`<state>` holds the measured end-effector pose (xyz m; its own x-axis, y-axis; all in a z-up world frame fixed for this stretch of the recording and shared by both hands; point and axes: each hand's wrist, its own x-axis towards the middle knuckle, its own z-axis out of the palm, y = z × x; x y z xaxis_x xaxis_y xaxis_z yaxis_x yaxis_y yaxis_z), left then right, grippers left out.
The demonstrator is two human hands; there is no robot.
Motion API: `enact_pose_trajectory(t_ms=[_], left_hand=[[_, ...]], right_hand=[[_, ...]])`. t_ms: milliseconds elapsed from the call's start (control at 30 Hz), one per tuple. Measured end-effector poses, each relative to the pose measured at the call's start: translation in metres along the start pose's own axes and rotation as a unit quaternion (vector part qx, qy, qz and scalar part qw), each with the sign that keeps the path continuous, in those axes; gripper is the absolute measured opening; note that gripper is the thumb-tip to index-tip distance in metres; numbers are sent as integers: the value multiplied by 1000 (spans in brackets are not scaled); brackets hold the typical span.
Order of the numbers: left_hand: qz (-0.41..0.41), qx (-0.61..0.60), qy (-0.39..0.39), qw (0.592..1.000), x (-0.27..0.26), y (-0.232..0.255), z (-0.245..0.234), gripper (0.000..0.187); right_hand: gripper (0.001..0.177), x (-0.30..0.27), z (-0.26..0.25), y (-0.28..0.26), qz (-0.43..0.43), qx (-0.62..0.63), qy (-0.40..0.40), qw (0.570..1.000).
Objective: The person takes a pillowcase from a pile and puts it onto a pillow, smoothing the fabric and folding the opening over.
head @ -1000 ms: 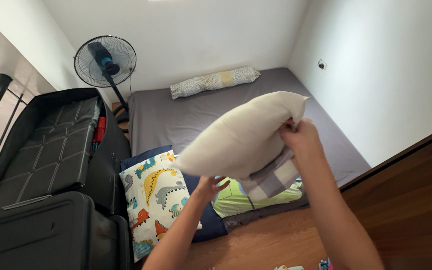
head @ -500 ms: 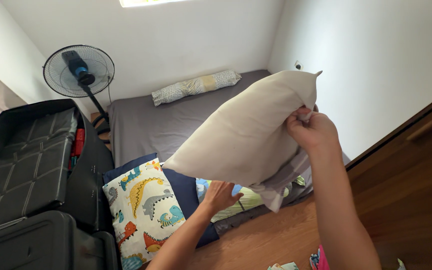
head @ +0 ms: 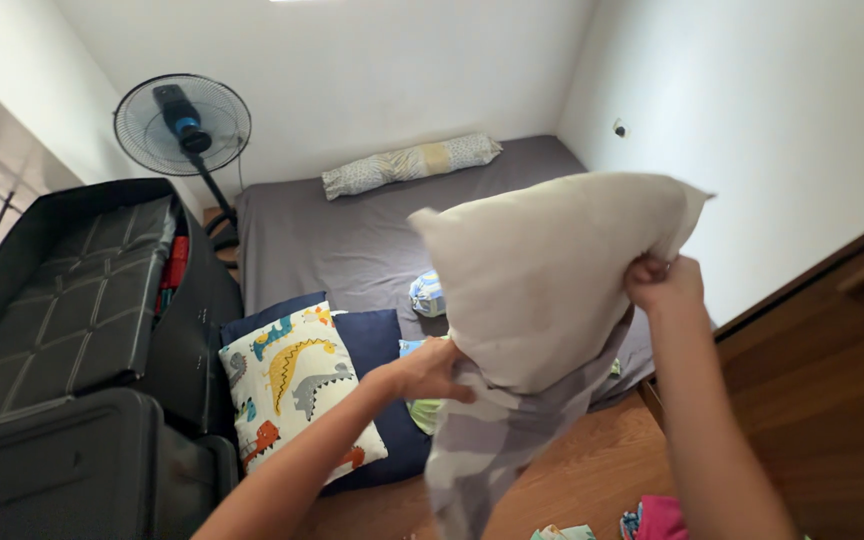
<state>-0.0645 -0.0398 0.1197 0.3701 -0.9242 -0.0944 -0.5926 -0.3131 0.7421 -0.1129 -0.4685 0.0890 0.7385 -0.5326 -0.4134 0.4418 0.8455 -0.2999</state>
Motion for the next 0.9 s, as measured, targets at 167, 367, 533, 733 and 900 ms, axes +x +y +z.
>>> enact_pose_trajectory(t_ms=[167,367,533,733,900], left_hand=[[-36,98,111,988,-36,23,-7,35],[-4,133,209,969,-57,10,7,23],[-65,-51,275,958,-85,0,4,20],[-158,209,294,919,-125,27,10,12],[-163,96,323,927,-152,40,-16,20]], right_hand=[[37,68,-86,34,-81,-141,22,986],[25,5,-56,110,6,-323,49,945],[13,-52,-19,148,40,-332,-19,942],[16,-88,-10,179,84,-378,-128,913],[20,-99,4,209,84,-398,-164,899]])
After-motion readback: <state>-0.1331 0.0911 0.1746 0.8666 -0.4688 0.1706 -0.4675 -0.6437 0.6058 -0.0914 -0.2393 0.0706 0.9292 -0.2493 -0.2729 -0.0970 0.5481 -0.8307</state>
